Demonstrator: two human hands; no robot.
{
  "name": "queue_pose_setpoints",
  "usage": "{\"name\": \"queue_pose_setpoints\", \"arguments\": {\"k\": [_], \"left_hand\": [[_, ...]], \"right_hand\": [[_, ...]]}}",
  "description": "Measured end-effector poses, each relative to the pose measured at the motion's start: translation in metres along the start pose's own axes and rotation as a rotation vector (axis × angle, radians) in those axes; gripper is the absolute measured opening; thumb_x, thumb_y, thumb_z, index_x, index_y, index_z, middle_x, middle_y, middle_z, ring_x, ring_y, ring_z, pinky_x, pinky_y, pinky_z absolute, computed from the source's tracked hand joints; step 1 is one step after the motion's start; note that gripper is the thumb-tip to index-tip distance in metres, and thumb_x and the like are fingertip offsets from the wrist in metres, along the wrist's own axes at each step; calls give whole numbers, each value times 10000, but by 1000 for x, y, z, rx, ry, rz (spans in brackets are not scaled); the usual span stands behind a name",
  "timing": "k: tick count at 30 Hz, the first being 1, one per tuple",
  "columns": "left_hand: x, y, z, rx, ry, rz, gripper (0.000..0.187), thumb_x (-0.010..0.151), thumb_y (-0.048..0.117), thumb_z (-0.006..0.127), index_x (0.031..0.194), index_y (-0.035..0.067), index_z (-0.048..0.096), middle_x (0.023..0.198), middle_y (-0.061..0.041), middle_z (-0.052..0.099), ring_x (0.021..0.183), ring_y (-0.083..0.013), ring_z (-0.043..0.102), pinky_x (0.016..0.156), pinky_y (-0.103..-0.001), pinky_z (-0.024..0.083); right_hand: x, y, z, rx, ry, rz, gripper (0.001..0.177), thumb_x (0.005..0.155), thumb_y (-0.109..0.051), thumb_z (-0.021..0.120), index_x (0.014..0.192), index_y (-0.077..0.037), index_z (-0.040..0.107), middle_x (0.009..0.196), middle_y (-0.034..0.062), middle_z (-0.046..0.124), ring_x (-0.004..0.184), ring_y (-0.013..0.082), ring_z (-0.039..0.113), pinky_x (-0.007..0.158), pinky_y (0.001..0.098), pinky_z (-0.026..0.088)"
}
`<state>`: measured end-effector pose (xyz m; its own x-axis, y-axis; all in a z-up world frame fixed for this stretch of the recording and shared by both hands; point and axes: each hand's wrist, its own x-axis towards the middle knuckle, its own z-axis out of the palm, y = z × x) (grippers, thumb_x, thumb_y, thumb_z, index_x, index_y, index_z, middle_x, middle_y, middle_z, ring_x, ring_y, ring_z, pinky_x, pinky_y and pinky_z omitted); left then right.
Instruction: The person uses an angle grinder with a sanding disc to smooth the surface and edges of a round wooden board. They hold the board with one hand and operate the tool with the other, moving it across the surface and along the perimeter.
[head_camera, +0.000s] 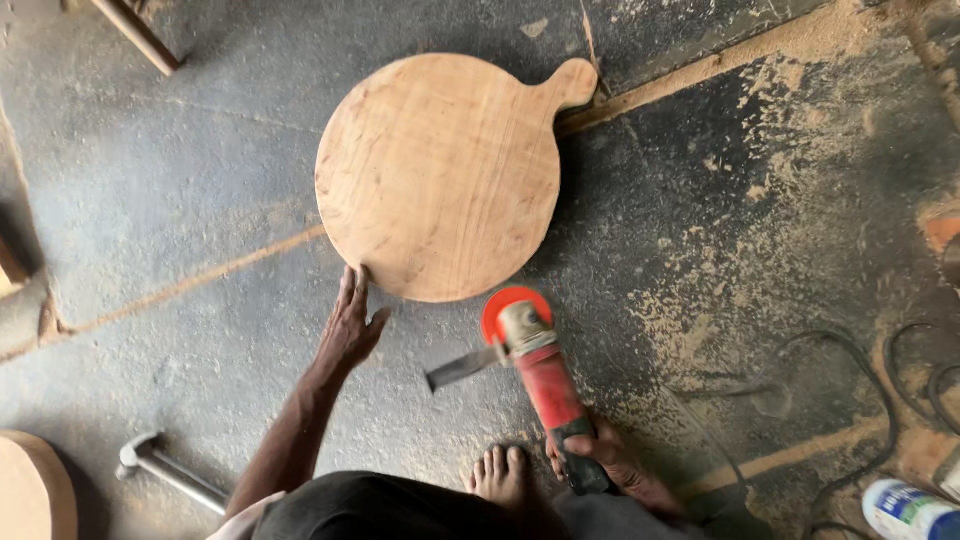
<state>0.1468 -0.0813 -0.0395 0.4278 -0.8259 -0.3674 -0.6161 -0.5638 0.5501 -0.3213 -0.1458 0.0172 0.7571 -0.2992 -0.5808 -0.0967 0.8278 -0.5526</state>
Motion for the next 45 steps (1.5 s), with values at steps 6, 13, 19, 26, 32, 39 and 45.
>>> {"name": "queue_pose_setpoints", "arguments": {"k": [6,13,19,26,32,39,45], "left_hand": [[-67,-2,14,-237,163,-174,580,1037,450,555,1495,95,539,1497,-220,531,1383,-365,539,1115,-477,466],[-137,52,45,-650,264,-265,526,961,382,623,1401,95,596,1313,-155,696,1173,-293,688,978,-420,563],[-154,70,27,-562,333,-223,513,994,375,603,1423,97,572,1371,-174,616,1217,-305,671,975,-440,571],[-109,78,-21,-209,654,-61,621,929,287,708,1453,36,487,1421,-257,542,1290,-407,546,1023,-488,488],[-57,133,16,61,335,167,438,907,393,722,1274,167,645,1240,-151,651,1141,-311,610,996,-471,511],[11,92,20,180,36,-36,396,1065,449,535,932,78,574,717,-103,677,546,-247,681,474,-456,563],[36,76,19,287,195,-29,136,979,253,542,946,151,625,754,-114,746,633,-324,729,538,-504,552]], "right_hand": [[-10,-10,5,-216,29,173,670,674,-330,781,1225,-52,522,916,114,694,770,197,703,712,389,614],[75,-73,1,-296,-2,37,640,726,-395,811,1132,61,620,862,147,714,690,224,730,628,418,657],[160,-136,56,-227,-60,-28,582,791,-378,815,1146,25,591,866,133,693,676,215,699,610,366,617],[162,-132,84,-281,-81,6,597,799,-391,783,1183,13,571,845,115,676,652,205,688,577,364,598],[78,-135,39,-316,55,136,583,763,-388,767,1141,27,609,890,151,708,712,221,727,633,382,643],[117,-164,54,-373,68,266,556,803,-372,746,1177,16,608,909,145,708,728,218,723,628,381,641],[153,-214,69,-428,39,320,513,827,-322,730,1220,-28,581,895,151,689,702,230,699,598,406,621]]}}
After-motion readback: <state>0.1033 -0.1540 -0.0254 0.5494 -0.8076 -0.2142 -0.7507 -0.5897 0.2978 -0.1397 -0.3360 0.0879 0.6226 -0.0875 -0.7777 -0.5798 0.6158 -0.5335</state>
